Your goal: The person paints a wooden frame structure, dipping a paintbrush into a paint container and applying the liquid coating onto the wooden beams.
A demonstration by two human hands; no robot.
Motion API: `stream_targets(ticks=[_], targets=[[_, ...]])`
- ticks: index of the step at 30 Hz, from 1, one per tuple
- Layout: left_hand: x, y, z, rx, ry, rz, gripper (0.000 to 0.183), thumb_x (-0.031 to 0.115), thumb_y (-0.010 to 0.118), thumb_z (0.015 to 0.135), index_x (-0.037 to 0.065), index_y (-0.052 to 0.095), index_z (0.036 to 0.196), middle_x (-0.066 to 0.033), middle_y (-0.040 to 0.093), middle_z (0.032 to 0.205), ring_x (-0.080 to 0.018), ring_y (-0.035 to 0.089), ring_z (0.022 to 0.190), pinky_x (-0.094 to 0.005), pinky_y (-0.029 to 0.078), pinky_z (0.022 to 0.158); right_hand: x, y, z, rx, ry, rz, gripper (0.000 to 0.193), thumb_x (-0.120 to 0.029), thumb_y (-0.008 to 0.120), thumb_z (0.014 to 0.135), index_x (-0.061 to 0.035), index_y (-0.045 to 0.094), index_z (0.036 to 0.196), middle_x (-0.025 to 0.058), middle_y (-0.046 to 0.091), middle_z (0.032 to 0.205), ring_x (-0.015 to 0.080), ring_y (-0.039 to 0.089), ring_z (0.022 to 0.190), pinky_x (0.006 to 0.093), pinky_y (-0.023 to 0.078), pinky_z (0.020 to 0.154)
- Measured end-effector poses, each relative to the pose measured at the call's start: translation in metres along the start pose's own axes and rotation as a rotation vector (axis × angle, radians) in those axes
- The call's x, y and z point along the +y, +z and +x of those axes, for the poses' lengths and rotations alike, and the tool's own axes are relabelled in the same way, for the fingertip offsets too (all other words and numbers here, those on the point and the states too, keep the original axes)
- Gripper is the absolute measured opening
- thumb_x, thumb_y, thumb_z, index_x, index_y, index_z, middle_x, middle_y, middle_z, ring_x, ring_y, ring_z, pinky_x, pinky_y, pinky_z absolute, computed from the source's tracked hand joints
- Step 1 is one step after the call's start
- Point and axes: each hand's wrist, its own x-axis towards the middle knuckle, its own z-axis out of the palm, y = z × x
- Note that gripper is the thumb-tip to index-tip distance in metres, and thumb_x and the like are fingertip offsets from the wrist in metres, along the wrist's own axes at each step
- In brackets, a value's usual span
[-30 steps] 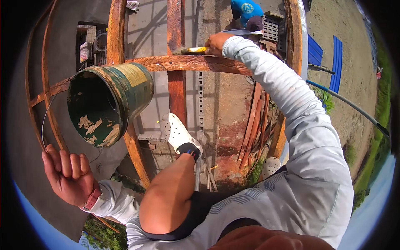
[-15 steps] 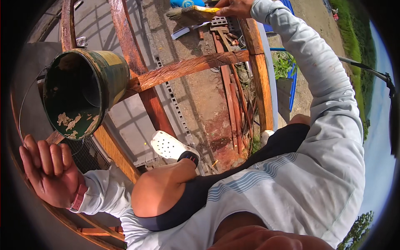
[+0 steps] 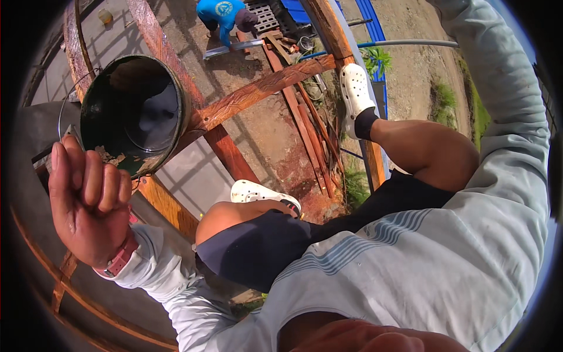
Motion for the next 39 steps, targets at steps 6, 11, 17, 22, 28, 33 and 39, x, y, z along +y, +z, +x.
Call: stream_targets(ticks=[6, 11, 17, 22, 28, 33, 39], targets=[[0.002, -0.014, -0.020, 0.083, 0.053, 0.015, 0.026, 0.024, 0.032, 0.095, 0.012, 0.030, 0.071, 0.0056, 0.022, 0.048, -0.0051, 0.014, 0.037, -0.0227, 0.017, 0.038, -0.023, 0.016, 0.028, 0.016, -0.007, -0.058, 0.028, -0.029, 0.060, 0.078, -0.0070, 0.063, 0.095, 0.0071, 0.063, 0.079, 0.0154, 0.057, 0.068, 0.0309, 0.044, 0.058], [-0.004, -0.016, -0.031, 0.118, 0.099, -0.002, 0.027, 0.023, 0.032, 0.095, 0.013, 0.030, 0.071, 0.0060, 0.022, 0.048, -0.0050, 0.014, 0.037, -0.0225, 0.017, 0.039, -0.036, 0.024, 0.059, 0.007, -0.119, -0.196, 0.027, -0.027, 0.061, 0.077, -0.0090, 0.063, 0.098, 0.0075, 0.063, 0.079, 0.0171, 0.059, 0.069, 0.0314, 0.046, 0.060], [-0.010, 0.006, -0.032, 0.253, 0.100, 0.038, 0.028, 0.024, 0.032, 0.095, 0.013, 0.030, 0.070, 0.0061, 0.022, 0.048, -0.0051, 0.014, 0.038, -0.0227, 0.017, 0.038, -0.046, 0.043, 0.113, 0.011, -0.365, -0.449, 0.028, -0.026, 0.062, 0.077, -0.0114, 0.063, 0.102, 0.0079, 0.064, 0.080, 0.0193, 0.061, 0.071, 0.0321, 0.048, 0.063], [-0.012, 0.030, -0.028, 0.350, 0.133, 0.114, 0.024, 0.023, 0.034, 0.095, 0.014, 0.033, 0.073, 0.0067, 0.020, 0.048, -0.0045, 0.015, 0.038, -0.0214, 0.016, 0.038, -0.034, 0.094, 0.177, 0.022, -0.590, -0.663, 0.030, -0.024, 0.063, 0.077, -0.0134, 0.063, 0.105, 0.0083, 0.065, 0.080, 0.0211, 0.063, 0.073, 0.0326, 0.050, 0.065], [-0.017, 0.076, -0.035, 0.589, 0.247, 0.157, 0.027, 0.024, 0.031, 0.096, 0.012, 0.030, 0.071, 0.0050, 0.022, 0.047, -0.0060, 0.014, 0.037, -0.0238, 0.017, 0.038, -0.064, 0.222, 0.237, -0.135, -0.835, -0.678, 0.026, -0.018, 0.054, 0.076, -0.0164, 0.062, 0.100, 0.0085, 0.065, 0.080, 0.0292, 0.062, 0.078, 0.0403, 0.050, 0.068], [-0.024, 0.111, -0.037, 0.751, 0.310, 0.155, 0.028, 0.025, 0.030, 0.096, 0.012, 0.030, 0.071, 0.0041, 0.022, 0.047, -0.0066, 0.014, 0.036, -0.0244, 0.018, 0.038, -0.126, 0.238, 0.281, -0.102, -0.902, -0.489, 0.029, -0.020, 0.054, 0.079, -0.0237, 0.060, 0.107, 0.0054, 0.065, 0.091, 0.0272, 0.063, 0.083, 0.0398, 0.050, 0.071], [-0.037, 0.168, -0.024, 0.999, 0.371, 0.138, 0.032, 0.023, 0.029, 0.096, 0.012, 0.030, 0.066, 0.0032, 0.020, 0.046, -0.0074, 0.013, 0.037, -0.0233, 0.017, 0.037, -0.134, 0.176, 0.407, 0.167, -0.520, -0.112, 0.025, -0.024, 0.054, 0.079, -0.0144, 0.066, 0.098, 0.0078, 0.065, 0.095, 0.0262, 0.062, 0.088, 0.0383, 0.049, 0.072]])
